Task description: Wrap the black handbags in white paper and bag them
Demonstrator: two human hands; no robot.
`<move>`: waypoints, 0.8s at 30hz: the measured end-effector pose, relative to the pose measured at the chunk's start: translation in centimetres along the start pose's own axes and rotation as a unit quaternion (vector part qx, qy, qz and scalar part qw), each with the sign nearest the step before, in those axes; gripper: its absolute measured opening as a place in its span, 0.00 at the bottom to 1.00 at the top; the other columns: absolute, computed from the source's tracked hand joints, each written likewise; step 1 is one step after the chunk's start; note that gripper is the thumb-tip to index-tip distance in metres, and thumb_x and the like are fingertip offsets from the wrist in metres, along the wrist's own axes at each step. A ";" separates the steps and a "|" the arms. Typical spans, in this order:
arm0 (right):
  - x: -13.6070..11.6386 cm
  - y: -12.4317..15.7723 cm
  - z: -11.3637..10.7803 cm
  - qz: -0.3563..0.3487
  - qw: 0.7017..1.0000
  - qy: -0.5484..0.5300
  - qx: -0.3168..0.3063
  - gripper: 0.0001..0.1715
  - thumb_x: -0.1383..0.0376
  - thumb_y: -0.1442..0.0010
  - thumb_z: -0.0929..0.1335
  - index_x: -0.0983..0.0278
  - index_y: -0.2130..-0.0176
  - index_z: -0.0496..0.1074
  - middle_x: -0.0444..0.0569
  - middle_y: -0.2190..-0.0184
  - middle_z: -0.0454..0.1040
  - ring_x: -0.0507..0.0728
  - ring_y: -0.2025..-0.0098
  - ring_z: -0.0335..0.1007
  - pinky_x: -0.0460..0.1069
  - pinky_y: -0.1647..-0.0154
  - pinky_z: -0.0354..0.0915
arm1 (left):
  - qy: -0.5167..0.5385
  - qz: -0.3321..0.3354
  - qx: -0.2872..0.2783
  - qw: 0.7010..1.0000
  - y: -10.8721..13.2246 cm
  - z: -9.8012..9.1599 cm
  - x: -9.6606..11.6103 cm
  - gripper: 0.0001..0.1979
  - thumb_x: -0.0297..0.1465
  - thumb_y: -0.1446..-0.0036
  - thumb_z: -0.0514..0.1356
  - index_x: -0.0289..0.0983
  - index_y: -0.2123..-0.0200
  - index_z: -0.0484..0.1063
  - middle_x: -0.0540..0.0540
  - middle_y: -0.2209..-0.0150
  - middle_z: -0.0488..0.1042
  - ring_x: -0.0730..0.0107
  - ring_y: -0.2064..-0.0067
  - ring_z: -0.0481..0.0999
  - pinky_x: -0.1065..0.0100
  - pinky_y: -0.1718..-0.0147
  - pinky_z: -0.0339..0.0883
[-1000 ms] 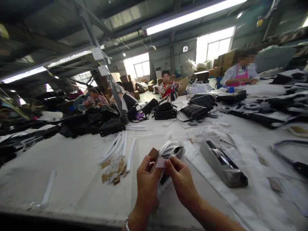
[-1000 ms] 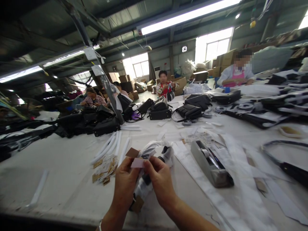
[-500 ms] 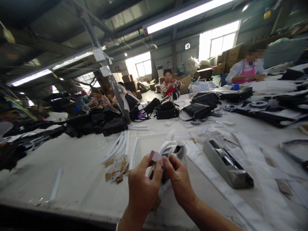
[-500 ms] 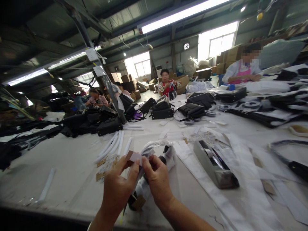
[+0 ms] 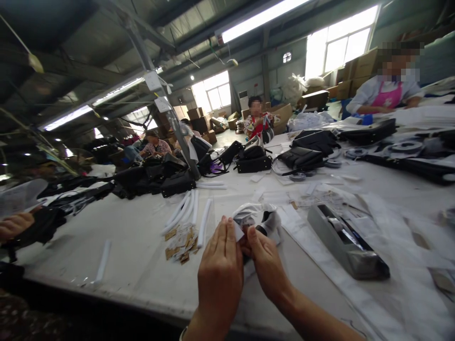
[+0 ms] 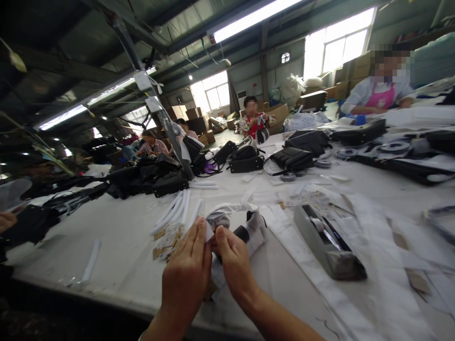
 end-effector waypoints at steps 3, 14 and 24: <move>-0.4 -0.1 -0.3 -0.013 0.998 0.055 -0.024 0.22 0.50 0.38 0.69 0.65 0.72 0.69 0.44 0.74 0.67 0.52 0.70 0.62 0.46 0.69 0.61 | 0.042 -0.011 -0.015 0.999 0.0 0.0 -0.6 0.26 0.27 0.36 0.55 0.29 0.35 0.58 0.32 0.38 0.66 0.53 0.38 0.68 0.54 0.44 0.70; -0.4 -1.4 -1.3 0.031 0.998 0.049 -0.037 0.23 0.50 0.41 0.70 0.67 0.74 0.77 0.46 0.78 0.74 0.50 0.78 0.66 0.44 0.78 0.61 | 0.322 -0.206 -0.061 0.922 -0.2 1.5 -4.2 0.19 0.36 0.41 0.62 0.44 0.47 0.71 0.48 0.51 0.79 0.65 0.51 0.79 0.66 0.52 0.74; -3.5 0.0 -13.0 -0.114 0.911 0.387 0.091 0.12 0.58 0.37 0.68 0.59 0.58 0.80 0.48 0.61 0.80 0.57 0.57 0.76 0.51 0.51 0.68 | 0.222 -0.319 -0.064 0.919 0.4 2.7 -5.6 0.22 0.42 0.49 0.64 0.49 0.49 0.73 0.51 0.59 0.79 0.64 0.64 0.78 0.65 0.65 0.70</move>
Point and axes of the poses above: each hand's wrist, its own y-axis away from the middle knuckle, its own z-axis out of the palm, x = y × z, the point moved 6 cm from there along -y, towards the middle knuckle
